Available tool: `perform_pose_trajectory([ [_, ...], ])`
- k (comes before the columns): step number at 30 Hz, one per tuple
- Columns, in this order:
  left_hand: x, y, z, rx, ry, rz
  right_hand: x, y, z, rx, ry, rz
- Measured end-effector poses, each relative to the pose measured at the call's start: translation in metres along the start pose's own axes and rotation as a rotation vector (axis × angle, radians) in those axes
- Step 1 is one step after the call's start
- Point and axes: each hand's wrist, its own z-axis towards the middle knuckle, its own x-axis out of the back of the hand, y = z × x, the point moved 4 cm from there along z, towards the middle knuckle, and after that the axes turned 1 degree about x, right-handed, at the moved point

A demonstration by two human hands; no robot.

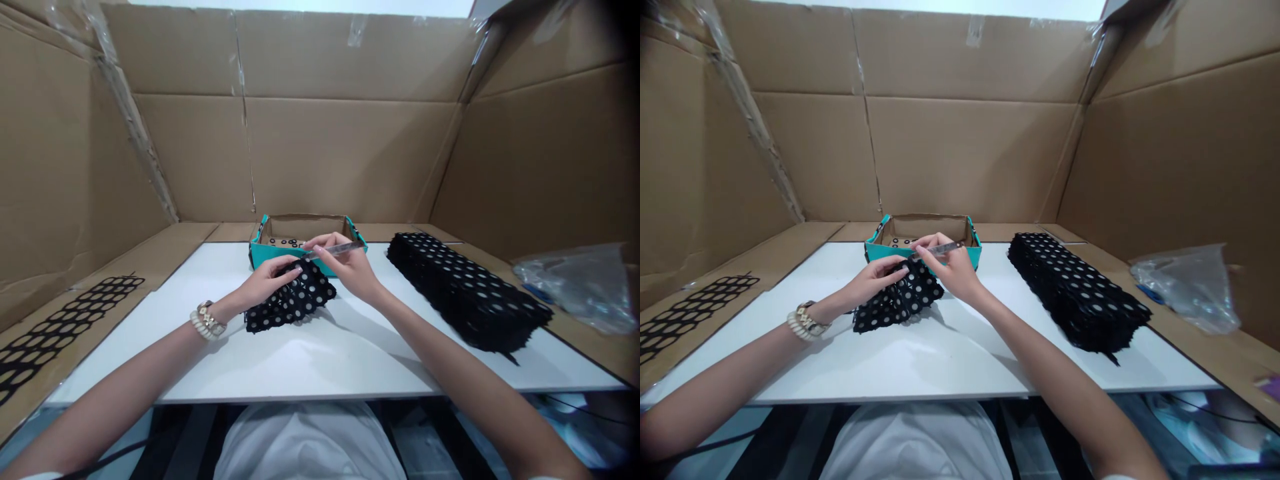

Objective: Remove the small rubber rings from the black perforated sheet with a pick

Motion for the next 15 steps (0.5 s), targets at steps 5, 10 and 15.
perform_pose_trajectory([
  [5,-0.003,0.001,0.000,-0.020,-0.047,0.020,-0.001,0.000,-0.013,0.035,-0.054,-0.128],
  [10,-0.003,0.002,0.000,-0.018,-0.050,0.037,0.001,-0.001,-0.013,0.034,-0.057,-0.172],
  [15,-0.004,0.004,-0.001,-0.026,-0.048,0.047,-0.002,-0.002,-0.014,0.013,-0.079,-0.208],
])
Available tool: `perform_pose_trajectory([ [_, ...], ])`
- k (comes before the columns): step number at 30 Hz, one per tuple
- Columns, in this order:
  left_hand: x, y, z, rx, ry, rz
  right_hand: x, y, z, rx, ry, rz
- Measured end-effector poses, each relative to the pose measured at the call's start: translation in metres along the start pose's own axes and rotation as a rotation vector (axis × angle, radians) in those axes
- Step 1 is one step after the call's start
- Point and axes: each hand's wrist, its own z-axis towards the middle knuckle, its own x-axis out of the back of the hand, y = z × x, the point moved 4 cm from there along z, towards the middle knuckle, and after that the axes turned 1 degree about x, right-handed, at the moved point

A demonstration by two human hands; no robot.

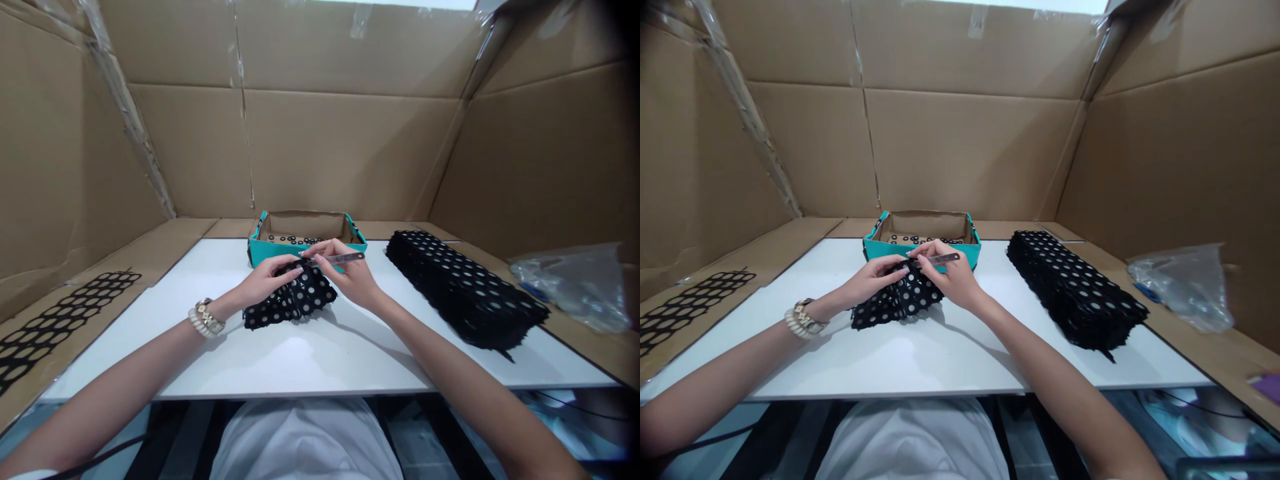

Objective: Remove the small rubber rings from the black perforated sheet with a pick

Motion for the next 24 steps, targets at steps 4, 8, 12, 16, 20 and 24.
perform_pose_trajectory([
  [4,0.000,-0.001,0.000,-0.010,0.002,0.031,0.002,-0.001,0.000,0.025,-0.016,-0.014],
  [8,0.003,-0.002,-0.001,-0.028,0.014,0.096,0.002,0.000,0.000,0.048,-0.168,-0.078],
  [12,0.004,0.001,-0.002,-0.047,0.035,0.203,0.003,0.002,0.000,0.100,-0.215,-0.209],
  [16,0.003,0.006,-0.005,-0.041,0.100,0.377,-0.003,0.002,-0.003,0.262,-0.179,-0.404],
  [20,0.002,0.010,-0.007,-0.024,0.123,0.458,-0.015,0.000,-0.006,0.320,-0.148,-0.580],
  [24,0.002,0.011,-0.007,0.020,0.147,0.414,-0.028,-0.001,-0.010,0.329,-0.103,-0.775],
])
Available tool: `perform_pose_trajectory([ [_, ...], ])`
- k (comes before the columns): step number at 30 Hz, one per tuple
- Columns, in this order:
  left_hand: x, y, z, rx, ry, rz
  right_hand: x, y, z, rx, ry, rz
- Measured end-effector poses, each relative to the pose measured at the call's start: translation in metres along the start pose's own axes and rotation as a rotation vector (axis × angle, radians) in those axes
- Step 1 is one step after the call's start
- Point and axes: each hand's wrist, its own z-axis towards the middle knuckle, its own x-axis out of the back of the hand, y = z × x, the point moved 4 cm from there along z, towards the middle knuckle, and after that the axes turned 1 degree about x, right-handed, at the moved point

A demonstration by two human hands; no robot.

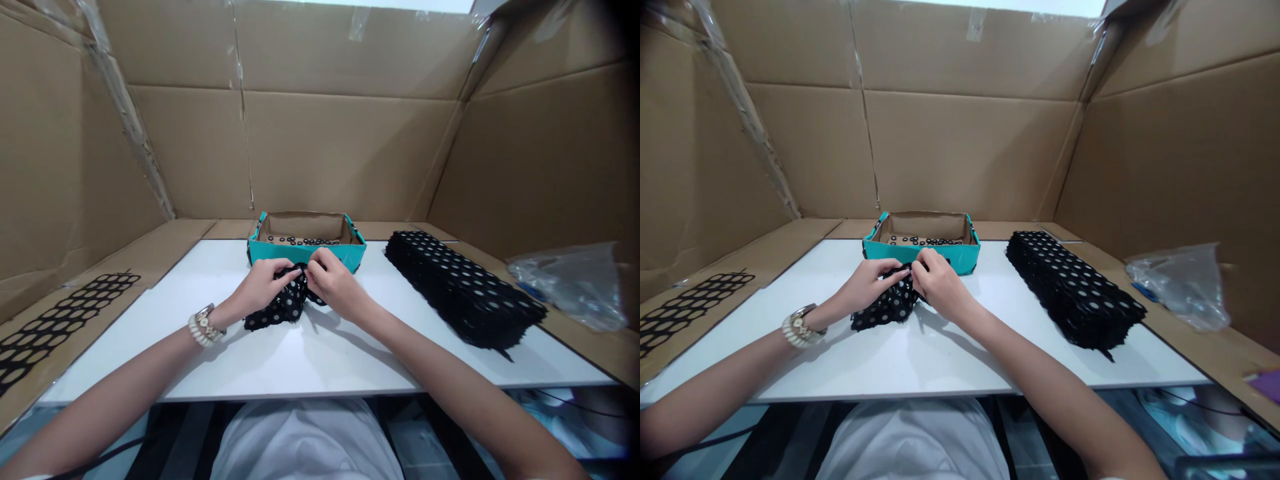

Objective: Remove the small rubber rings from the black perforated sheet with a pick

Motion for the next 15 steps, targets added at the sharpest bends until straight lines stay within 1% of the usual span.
perform_pose_trajectory([
  [4,-0.001,-0.003,0.001,0.063,0.010,-0.106,-0.011,-0.008,-0.001,0.026,-0.019,-0.190],
  [7,-0.003,-0.004,0.001,0.070,0.008,-0.139,-0.016,-0.010,0.001,0.010,-0.040,-0.241],
  [12,-0.002,-0.003,0.002,0.038,-0.021,-0.111,-0.013,-0.001,0.008,-0.068,-0.026,-0.185],
  [15,0.002,-0.005,0.004,0.001,-0.020,-0.109,-0.008,0.008,0.010,-0.053,0.020,-0.082],
])
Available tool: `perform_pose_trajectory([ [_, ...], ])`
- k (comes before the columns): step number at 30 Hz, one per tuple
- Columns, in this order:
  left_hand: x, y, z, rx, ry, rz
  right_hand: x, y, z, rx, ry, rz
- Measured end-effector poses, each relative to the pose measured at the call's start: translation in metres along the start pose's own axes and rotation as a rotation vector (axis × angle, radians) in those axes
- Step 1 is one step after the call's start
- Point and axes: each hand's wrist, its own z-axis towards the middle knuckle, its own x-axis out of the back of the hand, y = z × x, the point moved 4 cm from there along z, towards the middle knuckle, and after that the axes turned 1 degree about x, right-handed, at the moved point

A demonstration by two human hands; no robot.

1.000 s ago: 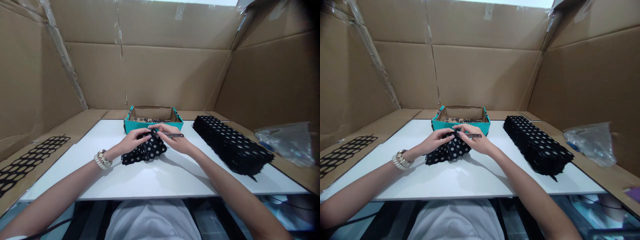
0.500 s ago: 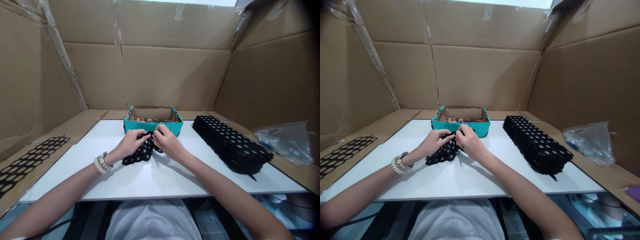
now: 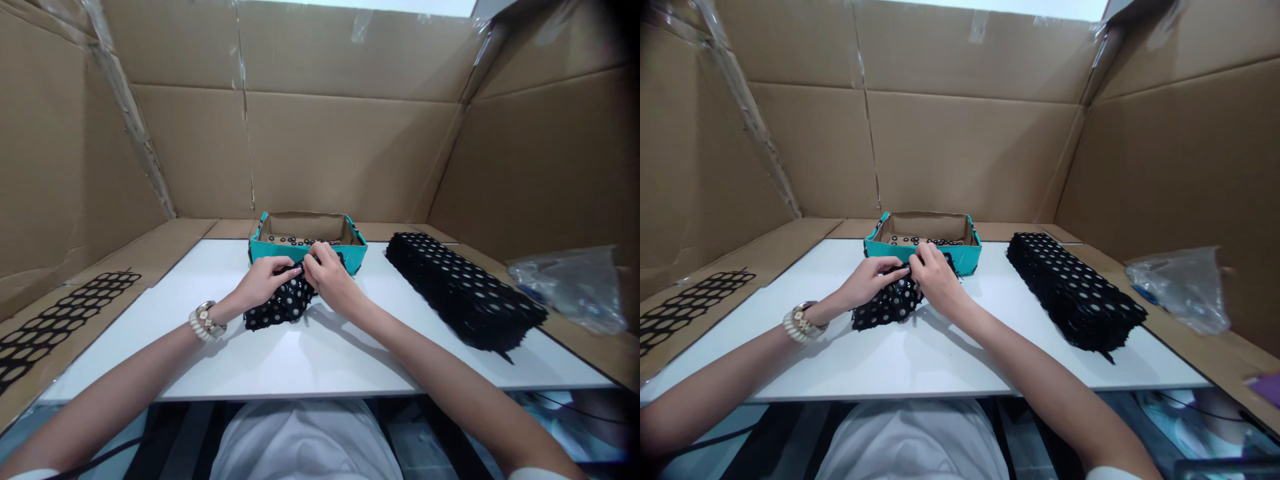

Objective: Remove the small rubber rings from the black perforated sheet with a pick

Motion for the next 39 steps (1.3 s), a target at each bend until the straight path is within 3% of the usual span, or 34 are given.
perform_pose_trajectory([
  [5,0.004,-0.008,0.002,-0.006,-0.002,0.052,0.002,0.018,-0.007,0.029,-0.009,0.259],
  [11,0.004,-0.012,0.003,-0.027,-0.021,0.056,0.006,0.025,-0.013,-0.187,-0.154,0.529],
  [14,0.005,-0.011,0.003,-0.025,-0.018,0.057,0.008,0.024,-0.013,-0.200,-0.215,0.612],
  [23,0.005,-0.009,0.001,-0.023,-0.019,0.095,0.006,0.017,-0.018,-0.162,-0.196,0.382],
  [29,0.000,-0.014,-0.001,0.025,-0.109,0.160,0.008,0.012,-0.020,-0.041,-0.133,0.197],
  [33,-0.004,-0.021,0.000,0.077,-0.186,0.073,0.012,0.009,-0.020,-0.012,-0.108,0.184],
  [39,-0.003,-0.024,0.002,0.075,-0.182,0.022,0.016,0.007,-0.019,0.006,-0.129,0.221],
])
